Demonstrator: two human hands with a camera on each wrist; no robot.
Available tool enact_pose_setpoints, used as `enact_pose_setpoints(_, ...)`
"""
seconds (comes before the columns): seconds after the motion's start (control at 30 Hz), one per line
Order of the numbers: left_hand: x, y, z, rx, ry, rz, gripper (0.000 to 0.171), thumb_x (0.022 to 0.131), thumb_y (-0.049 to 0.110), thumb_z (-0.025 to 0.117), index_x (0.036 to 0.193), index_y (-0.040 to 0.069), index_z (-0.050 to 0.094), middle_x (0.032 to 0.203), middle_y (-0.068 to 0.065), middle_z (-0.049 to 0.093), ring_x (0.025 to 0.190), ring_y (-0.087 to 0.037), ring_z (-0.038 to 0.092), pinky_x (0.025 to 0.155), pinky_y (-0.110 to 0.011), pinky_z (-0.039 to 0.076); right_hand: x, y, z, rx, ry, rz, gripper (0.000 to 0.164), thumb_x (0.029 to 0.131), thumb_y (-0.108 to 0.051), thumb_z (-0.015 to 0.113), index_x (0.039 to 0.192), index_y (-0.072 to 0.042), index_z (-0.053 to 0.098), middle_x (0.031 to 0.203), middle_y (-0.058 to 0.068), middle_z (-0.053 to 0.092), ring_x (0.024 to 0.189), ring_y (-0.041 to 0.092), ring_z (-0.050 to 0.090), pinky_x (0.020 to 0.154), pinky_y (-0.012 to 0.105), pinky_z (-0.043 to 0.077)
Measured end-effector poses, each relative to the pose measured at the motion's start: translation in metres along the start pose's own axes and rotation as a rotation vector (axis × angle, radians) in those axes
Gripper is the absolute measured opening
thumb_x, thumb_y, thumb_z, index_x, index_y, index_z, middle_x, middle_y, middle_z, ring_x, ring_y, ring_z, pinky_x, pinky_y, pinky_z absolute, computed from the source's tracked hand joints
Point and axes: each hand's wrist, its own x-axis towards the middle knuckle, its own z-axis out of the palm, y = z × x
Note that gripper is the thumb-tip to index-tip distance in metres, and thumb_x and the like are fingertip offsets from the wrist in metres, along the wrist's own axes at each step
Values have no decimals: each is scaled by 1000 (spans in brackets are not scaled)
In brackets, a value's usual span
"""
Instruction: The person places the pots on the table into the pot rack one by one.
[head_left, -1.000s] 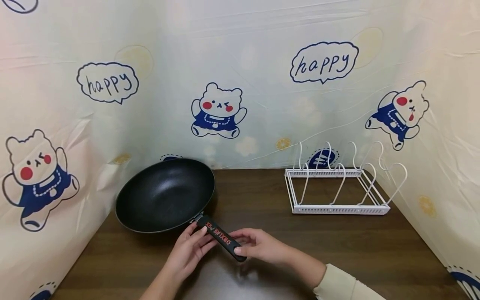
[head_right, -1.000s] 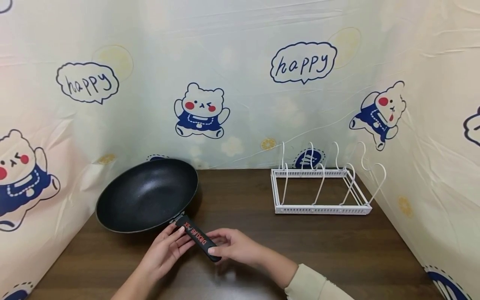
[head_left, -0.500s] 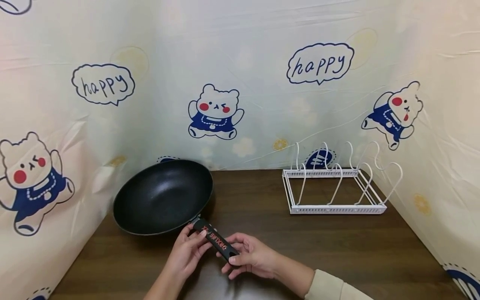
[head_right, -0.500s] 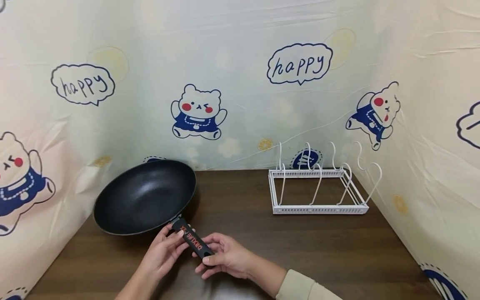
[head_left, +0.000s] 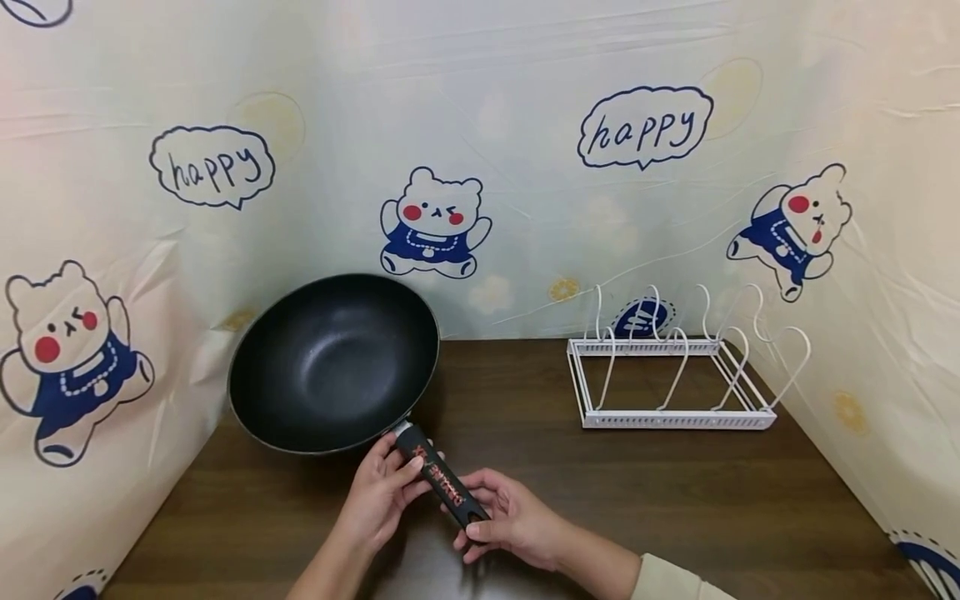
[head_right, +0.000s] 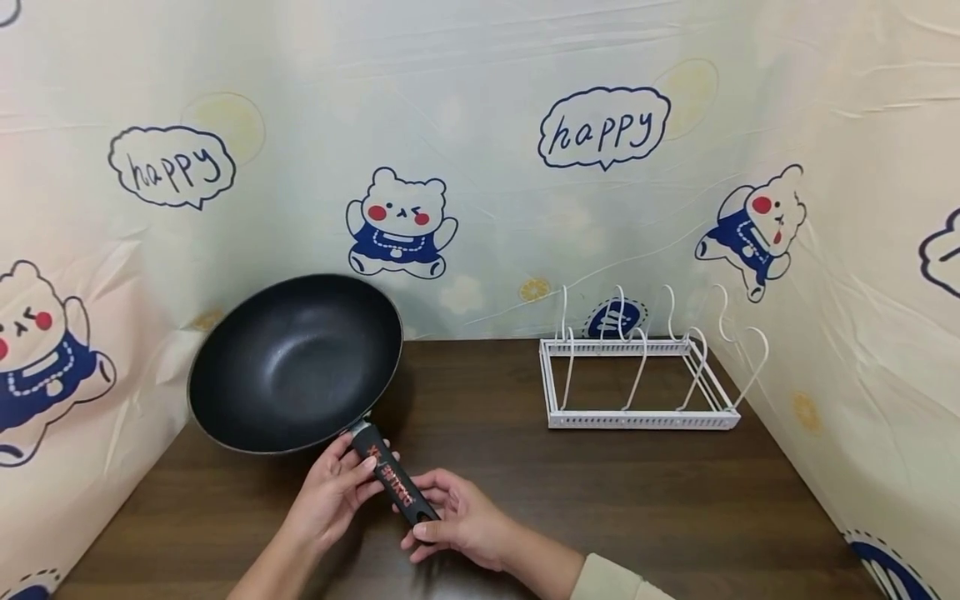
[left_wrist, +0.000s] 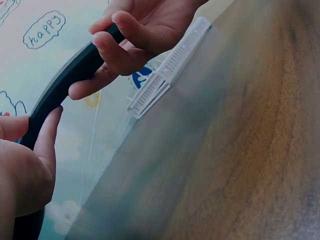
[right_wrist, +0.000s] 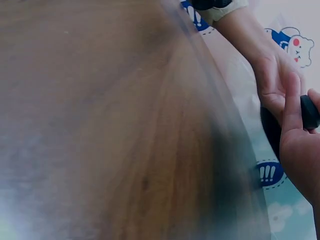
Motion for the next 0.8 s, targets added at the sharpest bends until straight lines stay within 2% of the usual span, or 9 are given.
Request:
enact_pose_setpoints(0.27,3,0,9,67,-50,25,60,89,-12,57,141,-5,29,114,-14,62,101,-29,68,75,-36,58,-7,4,2,-70,23,-80,52,92,10,58,135,14,28,132,27,52,91,22,68,75,36,58)
enact_pose_setpoints(0.53,6,-11,22,84,-50,43,71,79,-19,66,140,-3,33,115,-16,61,100,-30,68,78,-37,57,-17,7,0,-196,56,-120,55,90,10,61,136,12,30,132,37,44,90,21,67,75,39,58)
enact_pose_setpoints(0.8,7,-17,33,91,-45,43,73,80,-18,65,141,-1,31,116,-14,60,98,-25,67,79,-33,56,-22,7,-5,-293,66,-159,52,88,10,63,131,13,33,131,38,42,90,19,68,74,41,58)
